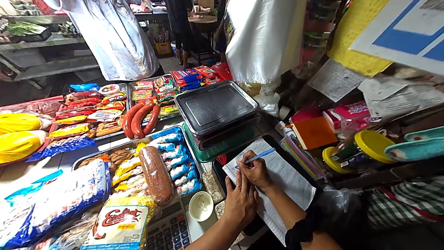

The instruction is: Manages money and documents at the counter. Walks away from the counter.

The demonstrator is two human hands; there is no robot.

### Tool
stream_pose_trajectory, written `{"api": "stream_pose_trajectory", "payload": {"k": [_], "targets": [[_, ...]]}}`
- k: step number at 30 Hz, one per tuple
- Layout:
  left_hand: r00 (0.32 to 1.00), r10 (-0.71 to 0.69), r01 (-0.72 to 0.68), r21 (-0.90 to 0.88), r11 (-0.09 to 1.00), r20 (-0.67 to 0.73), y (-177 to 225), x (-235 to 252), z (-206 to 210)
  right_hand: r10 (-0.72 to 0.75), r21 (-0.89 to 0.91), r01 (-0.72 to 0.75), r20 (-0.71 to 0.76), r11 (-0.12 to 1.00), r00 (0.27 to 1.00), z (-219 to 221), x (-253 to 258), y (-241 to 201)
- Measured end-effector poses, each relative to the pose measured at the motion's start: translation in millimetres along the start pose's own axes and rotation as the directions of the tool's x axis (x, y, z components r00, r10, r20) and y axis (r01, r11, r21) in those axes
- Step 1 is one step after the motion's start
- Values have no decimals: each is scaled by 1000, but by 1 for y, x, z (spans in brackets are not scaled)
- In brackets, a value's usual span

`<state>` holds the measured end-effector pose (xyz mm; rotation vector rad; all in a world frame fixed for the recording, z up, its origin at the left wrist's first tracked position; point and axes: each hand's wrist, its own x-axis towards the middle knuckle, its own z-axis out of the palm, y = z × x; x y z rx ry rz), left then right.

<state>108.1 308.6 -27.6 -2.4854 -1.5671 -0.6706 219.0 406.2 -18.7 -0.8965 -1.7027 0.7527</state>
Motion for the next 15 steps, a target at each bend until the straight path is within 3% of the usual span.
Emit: {"api": "stream_pose_trajectory", "payload": {"k": [15], "targets": [[999, -10, 10, -6, 1000, -34, 1, -1, 3, -17, -37, 16, -28, 999, 999, -1, -1, 0]]}}
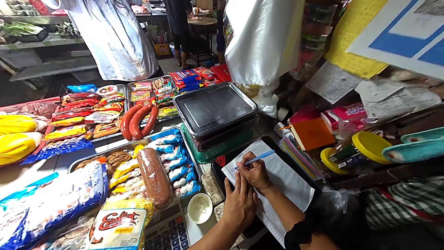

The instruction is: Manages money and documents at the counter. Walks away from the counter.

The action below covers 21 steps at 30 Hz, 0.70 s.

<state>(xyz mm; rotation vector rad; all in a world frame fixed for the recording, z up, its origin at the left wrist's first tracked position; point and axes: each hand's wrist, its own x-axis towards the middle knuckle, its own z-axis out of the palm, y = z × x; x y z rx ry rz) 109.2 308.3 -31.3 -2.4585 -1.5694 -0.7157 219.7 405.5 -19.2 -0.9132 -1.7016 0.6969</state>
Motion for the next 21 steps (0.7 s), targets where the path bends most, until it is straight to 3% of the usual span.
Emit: {"api": "stream_pose_trajectory", "payload": {"k": [21], "targets": [[1000, 8, -8, -10, 1000, -25, -1, 0, 1, 3, -49, -6, -53, 999, 999, 1, 1, 0]]}}
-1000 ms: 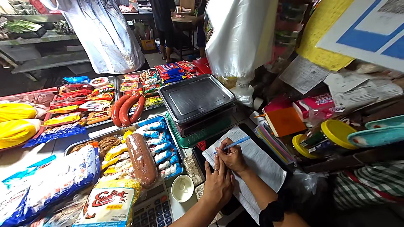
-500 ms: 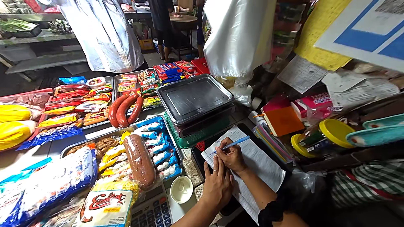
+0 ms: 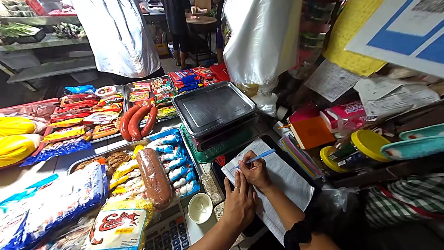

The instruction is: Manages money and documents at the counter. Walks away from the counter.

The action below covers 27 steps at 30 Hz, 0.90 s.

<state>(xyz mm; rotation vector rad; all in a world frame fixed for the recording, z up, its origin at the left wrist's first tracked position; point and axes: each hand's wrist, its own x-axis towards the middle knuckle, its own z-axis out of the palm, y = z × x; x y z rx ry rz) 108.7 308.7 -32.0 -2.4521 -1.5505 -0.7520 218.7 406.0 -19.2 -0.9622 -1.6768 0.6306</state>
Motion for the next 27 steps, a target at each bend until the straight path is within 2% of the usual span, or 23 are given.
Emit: {"api": "stream_pose_trajectory", "payload": {"k": [27], "targets": [[999, 10, -10, -6, 1000, 44, -1, 1, -4, 0, -25, -1, -27, 1000, 1000, 1, 2, 1]]}}
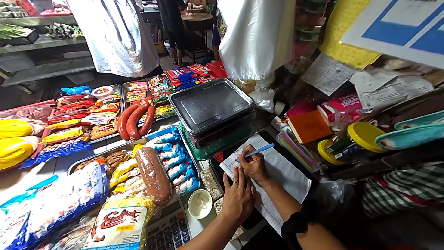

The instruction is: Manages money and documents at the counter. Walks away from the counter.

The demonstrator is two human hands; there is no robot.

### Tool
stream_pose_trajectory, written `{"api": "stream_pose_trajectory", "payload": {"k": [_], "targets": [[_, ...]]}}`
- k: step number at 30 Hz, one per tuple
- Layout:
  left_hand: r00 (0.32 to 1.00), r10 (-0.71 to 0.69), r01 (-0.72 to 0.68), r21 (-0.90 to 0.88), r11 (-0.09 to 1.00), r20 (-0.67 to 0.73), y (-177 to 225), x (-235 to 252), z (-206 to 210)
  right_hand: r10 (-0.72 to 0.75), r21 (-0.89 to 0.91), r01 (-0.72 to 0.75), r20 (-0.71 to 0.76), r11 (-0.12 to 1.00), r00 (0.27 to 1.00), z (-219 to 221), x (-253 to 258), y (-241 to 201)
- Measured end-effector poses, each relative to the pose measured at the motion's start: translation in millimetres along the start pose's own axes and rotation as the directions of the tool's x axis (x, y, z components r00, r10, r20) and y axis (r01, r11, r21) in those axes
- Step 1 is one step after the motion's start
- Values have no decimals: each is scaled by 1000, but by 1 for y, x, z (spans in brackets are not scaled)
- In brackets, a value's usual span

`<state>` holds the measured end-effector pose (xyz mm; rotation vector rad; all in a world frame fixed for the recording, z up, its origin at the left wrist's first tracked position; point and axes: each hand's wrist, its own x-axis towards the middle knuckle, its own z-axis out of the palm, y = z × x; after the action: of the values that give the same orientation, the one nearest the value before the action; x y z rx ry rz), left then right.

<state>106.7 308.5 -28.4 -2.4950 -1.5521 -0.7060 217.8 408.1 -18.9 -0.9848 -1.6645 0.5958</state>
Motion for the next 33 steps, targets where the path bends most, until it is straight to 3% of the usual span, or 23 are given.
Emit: {"api": "stream_pose_trajectory", "payload": {"k": [3, 8, 33], "targets": [[996, 30, -27, 38, 999, -87, 2, -5, 2, -41, -34, 41, 14, 999, 999, 1, -1, 0], [987, 58, -43, 99, 994, -148, 3, -7, 6, 60, 194, -77, 95, 978, 994, -2, -6, -12], [989, 76, -68, 61, 996, -129, 4, -6, 4, -13, 103, 4, 81, 995, 997, 3, -10, -7]]}}
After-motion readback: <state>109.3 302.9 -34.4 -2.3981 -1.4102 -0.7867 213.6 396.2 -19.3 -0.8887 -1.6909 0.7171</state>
